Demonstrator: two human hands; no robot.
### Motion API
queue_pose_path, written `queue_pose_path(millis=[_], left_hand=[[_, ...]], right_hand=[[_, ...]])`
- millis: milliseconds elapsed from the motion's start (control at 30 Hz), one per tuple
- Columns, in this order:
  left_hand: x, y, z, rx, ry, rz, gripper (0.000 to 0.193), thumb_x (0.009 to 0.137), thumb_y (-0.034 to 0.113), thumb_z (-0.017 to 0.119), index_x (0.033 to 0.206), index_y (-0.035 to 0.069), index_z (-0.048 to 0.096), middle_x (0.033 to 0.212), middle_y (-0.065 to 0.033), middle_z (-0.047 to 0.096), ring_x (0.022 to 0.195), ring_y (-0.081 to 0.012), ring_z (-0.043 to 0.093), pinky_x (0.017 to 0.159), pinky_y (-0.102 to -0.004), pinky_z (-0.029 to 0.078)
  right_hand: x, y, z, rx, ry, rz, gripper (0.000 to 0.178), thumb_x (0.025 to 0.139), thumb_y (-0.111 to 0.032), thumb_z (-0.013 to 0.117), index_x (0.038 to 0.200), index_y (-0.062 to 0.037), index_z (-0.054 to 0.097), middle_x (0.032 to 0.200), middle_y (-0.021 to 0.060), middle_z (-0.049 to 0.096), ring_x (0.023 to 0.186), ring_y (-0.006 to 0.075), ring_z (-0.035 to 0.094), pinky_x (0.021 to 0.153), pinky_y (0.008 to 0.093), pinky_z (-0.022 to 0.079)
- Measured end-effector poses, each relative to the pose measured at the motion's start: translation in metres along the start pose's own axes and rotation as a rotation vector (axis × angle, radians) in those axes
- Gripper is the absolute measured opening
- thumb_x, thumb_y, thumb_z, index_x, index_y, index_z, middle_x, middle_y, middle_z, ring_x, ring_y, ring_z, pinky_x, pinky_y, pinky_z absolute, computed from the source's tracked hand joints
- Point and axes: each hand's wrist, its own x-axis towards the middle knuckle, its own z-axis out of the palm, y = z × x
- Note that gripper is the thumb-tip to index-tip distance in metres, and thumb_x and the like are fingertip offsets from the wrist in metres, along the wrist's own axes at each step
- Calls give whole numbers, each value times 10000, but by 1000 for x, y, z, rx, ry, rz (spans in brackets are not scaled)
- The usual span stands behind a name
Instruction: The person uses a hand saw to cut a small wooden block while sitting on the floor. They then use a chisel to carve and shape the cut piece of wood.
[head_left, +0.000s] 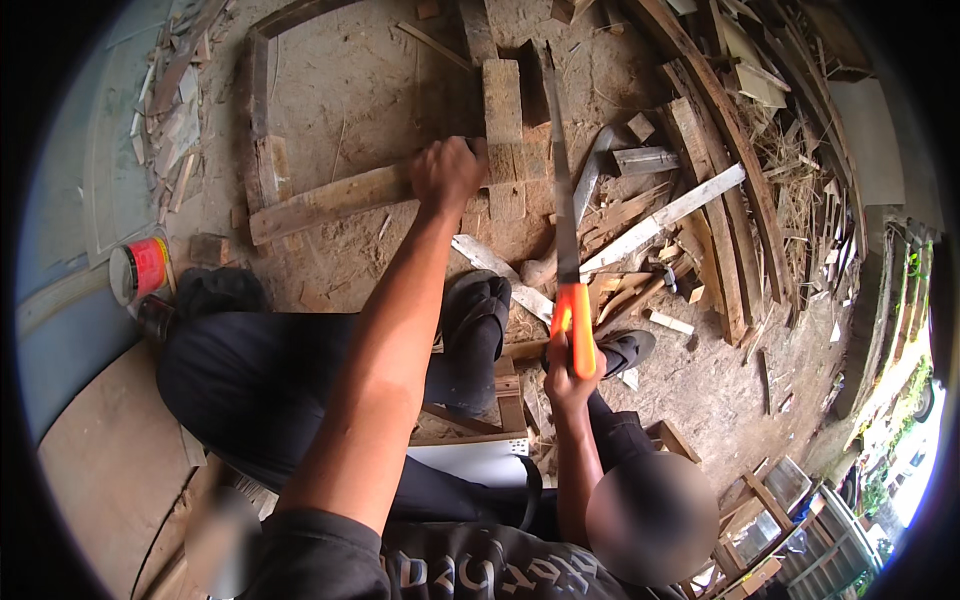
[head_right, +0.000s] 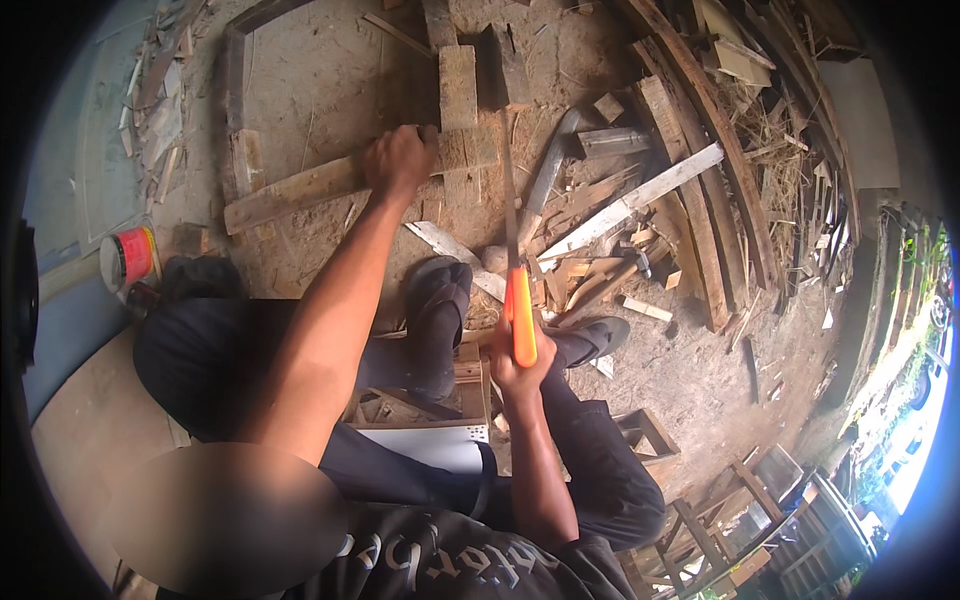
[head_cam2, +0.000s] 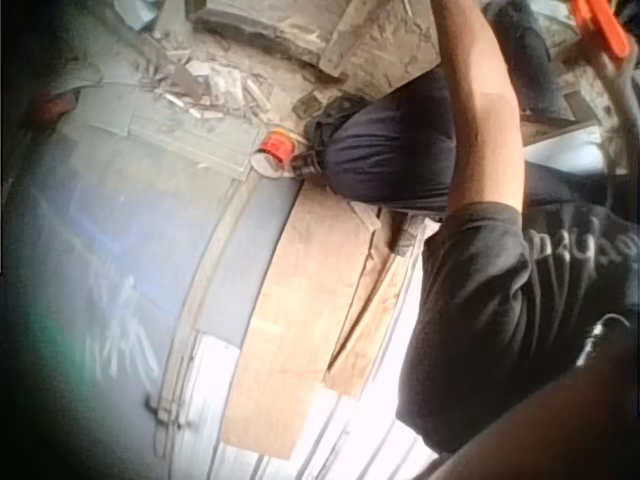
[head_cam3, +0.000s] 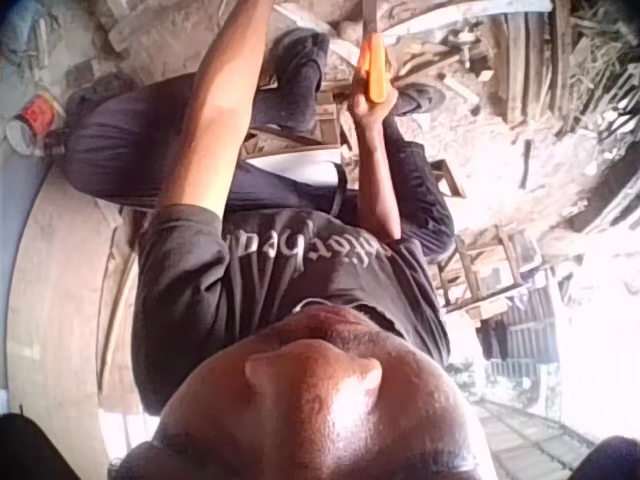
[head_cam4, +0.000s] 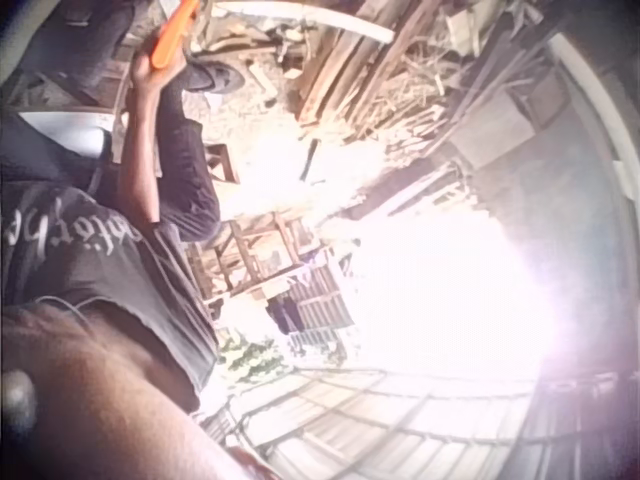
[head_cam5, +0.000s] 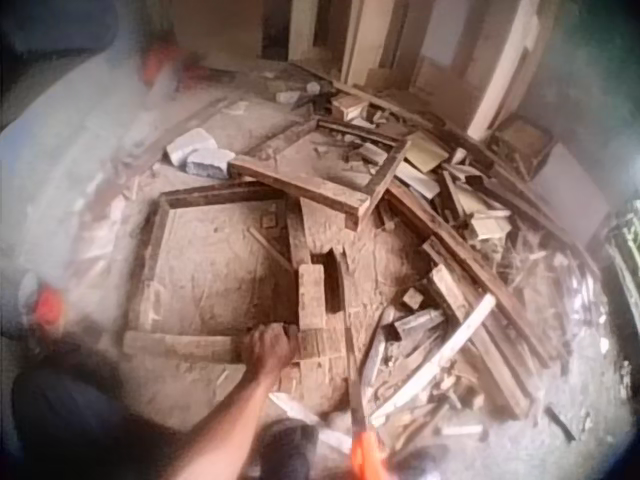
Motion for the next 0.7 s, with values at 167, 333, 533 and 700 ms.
queue_pose_path(millis=[167,333,533,700], left_hand=[[0,-1,4,11,19,12,517,960,445,495,857,18,767,914,-268,723,901,-454,708,866,-525,545],[-3,1,-5,-26,-16,-12,518,956,449,497,854,20,769,922,-266,721,917,-466,702,883,-526,538],[2,-2,3,-39,-50,-38,472,941,423,509,859,44,777,928,-263,727,916,-462,703,893,-540,530],[1,-18,29,-2,160,45,418,928,405,538,790,68,744,841,-230,728,847,-442,706,836,-548,537]], right_hand=[[39,26,33,68,-66,-7,96,920,-73,690,908,16,656,613,114,561,529,132,563,531,314,459],[64,3,42,47,-112,-81,107,912,-73,702,884,10,642,637,148,574,521,167,547,534,313,458],[62,6,55,112,-90,-99,207,904,-68,711,782,14,565,615,135,520,510,149,495,516,320,436],[38,12,52,20,-124,44,251,914,-83,701,720,-2,562,583,129,505,470,196,501,487,331,417]])
